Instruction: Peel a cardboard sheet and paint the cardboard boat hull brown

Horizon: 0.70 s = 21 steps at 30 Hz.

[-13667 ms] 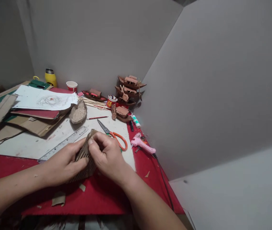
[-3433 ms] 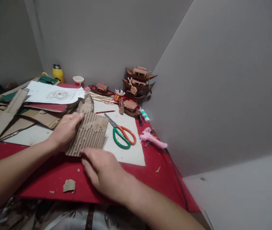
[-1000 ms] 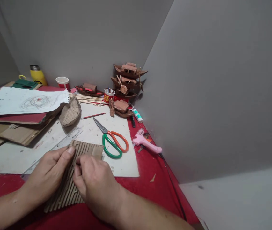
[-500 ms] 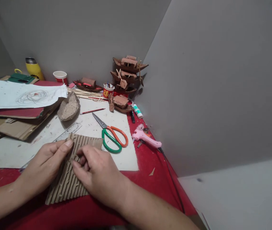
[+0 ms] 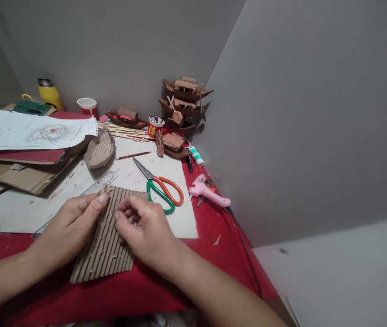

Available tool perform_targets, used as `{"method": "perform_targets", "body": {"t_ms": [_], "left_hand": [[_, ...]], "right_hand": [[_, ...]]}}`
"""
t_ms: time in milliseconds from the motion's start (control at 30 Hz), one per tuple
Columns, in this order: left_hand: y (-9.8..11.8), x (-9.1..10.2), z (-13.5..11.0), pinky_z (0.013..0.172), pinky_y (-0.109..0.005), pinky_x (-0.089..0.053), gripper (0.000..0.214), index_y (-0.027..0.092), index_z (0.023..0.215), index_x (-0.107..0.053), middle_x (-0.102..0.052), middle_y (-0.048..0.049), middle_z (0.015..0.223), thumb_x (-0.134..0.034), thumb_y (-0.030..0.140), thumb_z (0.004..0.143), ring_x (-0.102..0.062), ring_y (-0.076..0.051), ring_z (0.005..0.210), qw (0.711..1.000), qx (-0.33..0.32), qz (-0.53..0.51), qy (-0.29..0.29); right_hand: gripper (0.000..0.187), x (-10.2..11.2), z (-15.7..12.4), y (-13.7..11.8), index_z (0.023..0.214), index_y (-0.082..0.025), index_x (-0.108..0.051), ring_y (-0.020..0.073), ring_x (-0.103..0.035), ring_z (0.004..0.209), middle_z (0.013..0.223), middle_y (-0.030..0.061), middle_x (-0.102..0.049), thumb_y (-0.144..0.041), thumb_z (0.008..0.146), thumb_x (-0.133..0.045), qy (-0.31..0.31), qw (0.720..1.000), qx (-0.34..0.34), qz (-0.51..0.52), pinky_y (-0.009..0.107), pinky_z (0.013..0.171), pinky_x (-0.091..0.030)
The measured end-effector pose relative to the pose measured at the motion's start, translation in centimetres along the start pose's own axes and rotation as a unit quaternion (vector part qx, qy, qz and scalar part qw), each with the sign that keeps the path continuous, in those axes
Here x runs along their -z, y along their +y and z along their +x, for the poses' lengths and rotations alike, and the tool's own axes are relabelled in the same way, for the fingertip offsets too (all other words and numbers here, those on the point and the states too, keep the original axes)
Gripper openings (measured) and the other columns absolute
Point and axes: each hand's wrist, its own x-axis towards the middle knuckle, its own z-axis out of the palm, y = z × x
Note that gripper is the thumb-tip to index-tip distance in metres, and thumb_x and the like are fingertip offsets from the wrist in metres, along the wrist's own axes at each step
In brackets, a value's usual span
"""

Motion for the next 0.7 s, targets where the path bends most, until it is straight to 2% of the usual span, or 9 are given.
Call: {"method": "perform_targets", "body": {"t_ms": [100,233,400,533,700], "left_hand": [[0.1,0.2,0.1,0.052,-0.023,-0.046,0.042,0.018,0.068,-0.065,-0.065,-0.0002,0.058,-0.04,0.041,0.093,-0.06,-0.015,0.055,0.997,0.016,-0.07,-0.038],[0.1,0.3,0.0,0.052,-0.021,-0.047,0.04,0.019,0.069,-0.065,-0.07,-0.0006,0.062,-0.041,0.038,0.093,-0.062,-0.014,0.055,0.99,0.018,-0.12,-0.069],[0.3,0.5,0.1,0.053,-0.019,-0.047,0.023,0.019,0.067,-0.063,-0.069,0.0015,0.064,-0.052,0.026,0.086,-0.062,-0.013,0.056,0.982,0.054,-0.135,-0.116],[0.3,0.7,0.3,0.055,-0.02,-0.048,0.026,0.019,0.066,-0.064,-0.069,0.0003,0.067,-0.047,0.021,0.086,-0.061,-0.012,0.058,0.97,0.082,-0.164,-0.158],[0.2,0.9,0.3,0.06,-0.02,-0.048,0.026,0.018,0.074,-0.069,-0.07,-0.0005,0.074,-0.045,0.019,0.086,-0.06,-0.011,0.062,0.97,0.068,-0.169,-0.163]], "right_hand": [[0.01,0.4,0.3,0.0,0.077,-0.018,-0.053,0.0085,-0.057,0.043,0.054,-0.0055,-0.055,-0.025,0.083,-0.058,-0.015,0.994,-0.059,0.089,0.018,0.043,-0.046],[0.014,0.6,0.5,-0.1,0.077,-0.017,-0.054,0.008,-0.059,0.042,0.055,-0.0054,-0.057,-0.027,0.08,-0.063,-0.018,0.985,-0.101,0.14,0.017,0.041,-0.045],[0.014,0.6,0.4,-0.2,0.077,-0.017,-0.054,0.0074,-0.061,0.044,0.056,-0.0047,-0.062,-0.025,0.077,-0.065,-0.022,0.979,-0.101,0.175,0.017,0.045,-0.047],[0.017,0.9,0.7,-0.2,0.077,-0.018,-0.053,0.008,-0.06,0.041,0.055,-0.0052,-0.063,-0.026,0.075,-0.068,-0.018,0.969,-0.128,0.212,0.017,0.043,-0.048],[0.017,1.3,1.2,-0.3,0.074,-0.017,-0.052,0.0085,-0.061,0.042,0.056,-0.0049,-0.064,-0.024,0.072,-0.068,-0.008,0.967,-0.132,0.218,0.019,0.045,-0.051]]}}
